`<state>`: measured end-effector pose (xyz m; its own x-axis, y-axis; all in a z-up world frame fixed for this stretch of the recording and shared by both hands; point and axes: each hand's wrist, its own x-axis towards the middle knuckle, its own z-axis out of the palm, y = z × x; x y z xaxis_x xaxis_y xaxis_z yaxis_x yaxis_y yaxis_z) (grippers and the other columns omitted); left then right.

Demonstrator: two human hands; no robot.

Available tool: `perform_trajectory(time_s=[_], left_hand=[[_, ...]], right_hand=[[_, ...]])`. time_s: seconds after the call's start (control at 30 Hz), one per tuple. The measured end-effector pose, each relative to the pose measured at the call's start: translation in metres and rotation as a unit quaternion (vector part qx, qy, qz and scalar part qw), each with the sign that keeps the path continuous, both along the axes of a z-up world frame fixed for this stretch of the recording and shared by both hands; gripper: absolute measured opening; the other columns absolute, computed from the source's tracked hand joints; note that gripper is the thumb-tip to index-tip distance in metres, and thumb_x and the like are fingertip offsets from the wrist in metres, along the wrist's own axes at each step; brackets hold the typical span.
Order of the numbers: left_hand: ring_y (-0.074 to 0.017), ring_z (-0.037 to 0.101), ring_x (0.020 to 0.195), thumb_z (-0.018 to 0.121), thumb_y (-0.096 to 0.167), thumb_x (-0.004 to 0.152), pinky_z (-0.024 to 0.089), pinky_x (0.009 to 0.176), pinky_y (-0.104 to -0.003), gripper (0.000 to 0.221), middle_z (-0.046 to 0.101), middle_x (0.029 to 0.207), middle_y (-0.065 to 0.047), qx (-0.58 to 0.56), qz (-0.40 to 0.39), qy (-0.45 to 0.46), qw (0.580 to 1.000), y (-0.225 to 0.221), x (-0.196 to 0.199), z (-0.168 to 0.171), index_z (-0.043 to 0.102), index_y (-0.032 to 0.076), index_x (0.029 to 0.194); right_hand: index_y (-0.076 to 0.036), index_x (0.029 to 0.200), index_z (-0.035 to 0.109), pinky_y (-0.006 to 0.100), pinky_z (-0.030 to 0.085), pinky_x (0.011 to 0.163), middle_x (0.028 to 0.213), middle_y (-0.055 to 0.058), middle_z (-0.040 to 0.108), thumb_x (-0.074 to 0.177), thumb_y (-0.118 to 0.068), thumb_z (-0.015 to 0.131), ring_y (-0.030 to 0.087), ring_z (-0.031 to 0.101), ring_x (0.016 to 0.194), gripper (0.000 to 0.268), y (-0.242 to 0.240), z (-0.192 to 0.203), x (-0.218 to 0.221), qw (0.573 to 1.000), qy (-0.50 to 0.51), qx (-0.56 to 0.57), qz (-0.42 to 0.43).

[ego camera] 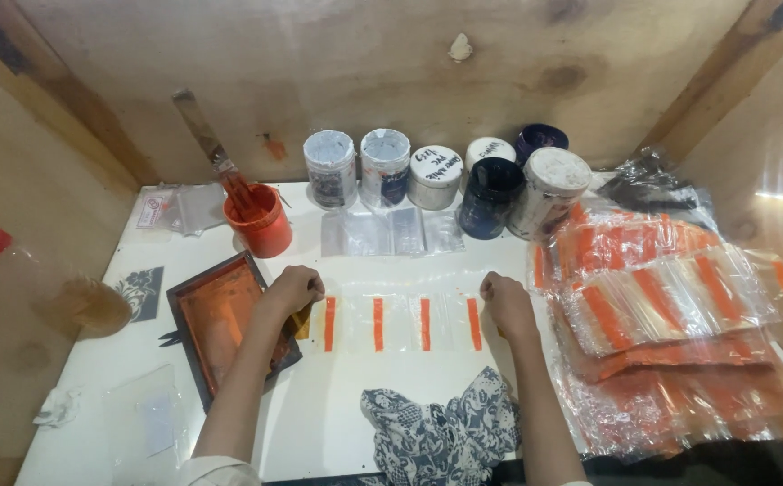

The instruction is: Spreading orange ink onto a screen printing frame using a manual scraper and organizing materials at a workstation.

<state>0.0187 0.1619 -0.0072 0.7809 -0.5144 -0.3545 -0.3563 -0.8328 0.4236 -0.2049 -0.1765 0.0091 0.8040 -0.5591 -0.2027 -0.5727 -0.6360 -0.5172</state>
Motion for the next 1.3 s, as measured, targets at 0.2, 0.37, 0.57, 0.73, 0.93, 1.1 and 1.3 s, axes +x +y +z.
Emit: perform_trajectory(time_s=[0.2,0.37,0.57,0.73,0.93,1.1,1.3], left_hand=[[-0.0299,0.073,0.109,0.076,0.018,0.092,0.059,0.094,-0.041,0.008,0.077,0.104,-0.010,-0.005,-0.003,-0.007,1.000,0.003,-0.009,0.010,0.078,0.013,0.097],[-0.0349,0.072,0.111,0.073,0.015,0.091,0.059,0.095,-0.045,0.011,0.075,0.105,-0.016,-0.057,-0.019,-0.020,0.998,0.015,-0.015,0.041,0.076,0.010,0.101],[-0.0469,0.066,0.121,0.070,0.004,0.092,0.056,0.100,-0.052,0.017,0.070,0.110,-0.029,-0.242,-0.060,0.000,0.968,0.013,-0.024,0.101,0.071,-0.001,0.108],[-0.0314,0.072,0.115,0.069,0.006,0.094,0.056,0.101,-0.048,0.016,0.069,0.105,-0.018,-0.340,-0.109,0.108,0.928,-0.036,-0.048,0.140,0.069,-0.002,0.108],[-0.0329,0.083,0.092,0.074,0.010,0.090,0.064,0.089,-0.047,0.011,0.076,0.086,-0.018,-0.315,-0.183,0.180,0.914,-0.127,-0.104,0.176,0.076,-0.001,0.094],[-0.0156,0.079,0.093,0.073,0.012,0.092,0.065,0.072,-0.030,0.008,0.075,0.084,-0.006,-0.345,-0.246,0.287,0.859,-0.194,-0.153,0.207,0.072,0.004,0.089],[-0.0320,0.081,0.091,0.076,0.012,0.091,0.065,0.081,-0.042,0.020,0.078,0.094,-0.022,-0.311,-0.209,0.267,0.888,-0.264,-0.184,0.183,0.076,-0.003,0.103]], right_hand=[[-0.006,0.105,0.068,0.045,0.062,0.078,0.095,0.020,0.072,0.100,-0.008,0.056,0.037,0.076,0.089,0.013,0.008,-0.007,0.003,0.998,0.006,-0.069,0.001],[0.001,0.104,0.064,0.051,0.058,0.080,0.093,0.024,0.067,0.101,-0.007,0.051,0.045,0.073,0.093,0.015,0.011,0.016,-0.011,0.998,-0.064,-0.014,-0.010],[0.012,0.110,0.054,0.064,0.048,0.087,0.098,0.038,0.057,0.099,0.004,0.049,0.059,0.059,0.102,0.014,0.028,0.115,-0.045,0.949,-0.310,-0.028,-0.049],[-0.003,0.110,0.058,0.053,0.054,0.085,0.103,0.023,0.064,0.102,-0.006,0.054,0.047,0.063,0.104,0.010,-0.056,0.107,-0.083,0.900,-0.400,-0.099,-0.140],[-0.011,0.107,0.054,0.040,0.053,0.088,0.125,0.010,0.069,0.108,-0.009,0.052,0.034,0.062,0.118,0.003,-0.093,0.176,-0.166,0.860,-0.426,-0.206,-0.193],[-0.008,0.104,0.057,0.040,0.050,0.080,0.126,0.010,0.073,0.106,-0.001,0.055,0.030,0.055,0.108,0.008,-0.146,0.206,-0.223,0.832,-0.412,-0.299,-0.220],[-0.009,0.104,0.061,0.041,0.049,0.088,0.121,0.009,0.069,0.106,-0.003,0.063,0.034,0.058,0.112,0.007,-0.212,0.190,-0.243,0.843,-0.338,-0.347,-0.232]])
